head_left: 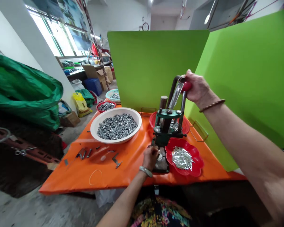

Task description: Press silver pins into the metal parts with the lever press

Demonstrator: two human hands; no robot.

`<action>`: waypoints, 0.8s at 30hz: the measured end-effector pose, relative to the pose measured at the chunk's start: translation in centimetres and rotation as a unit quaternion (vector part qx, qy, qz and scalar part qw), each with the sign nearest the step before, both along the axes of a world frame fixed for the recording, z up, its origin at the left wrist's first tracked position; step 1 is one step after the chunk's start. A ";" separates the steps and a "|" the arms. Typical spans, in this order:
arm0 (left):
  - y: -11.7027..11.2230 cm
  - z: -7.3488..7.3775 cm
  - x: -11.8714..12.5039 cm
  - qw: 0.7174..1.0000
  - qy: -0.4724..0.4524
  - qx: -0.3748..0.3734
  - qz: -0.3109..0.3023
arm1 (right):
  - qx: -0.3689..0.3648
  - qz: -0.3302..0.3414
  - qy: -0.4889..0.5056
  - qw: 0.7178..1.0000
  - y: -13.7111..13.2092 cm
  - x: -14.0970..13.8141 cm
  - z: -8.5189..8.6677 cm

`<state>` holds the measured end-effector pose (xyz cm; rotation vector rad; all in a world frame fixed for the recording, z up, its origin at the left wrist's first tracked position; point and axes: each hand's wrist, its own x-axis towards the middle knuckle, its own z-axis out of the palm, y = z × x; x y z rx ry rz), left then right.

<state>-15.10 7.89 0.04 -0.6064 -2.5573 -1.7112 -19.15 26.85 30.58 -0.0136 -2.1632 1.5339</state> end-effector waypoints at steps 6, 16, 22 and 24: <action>0.0 -0.4 -0.2 1.000 -0.004 -0.014 -0.008 | -0.039 -0.030 -0.135 0.990 -3.7 10.3 0.4; -0.1 -0.6 -0.3 1.000 -0.001 -0.012 -0.024 | 0.156 0.297 -0.318 0.887 -8.1 16.3 -2.8; -0.2 -2.6 -0.9 0.999 -0.023 -0.020 -0.042 | 0.434 0.295 -0.136 0.840 -11.3 19.3 -7.8; -0.2 -2.9 -1.0 0.998 -0.032 -0.020 -0.043 | 0.486 0.294 -0.104 0.816 -11.8 19.7 -10.7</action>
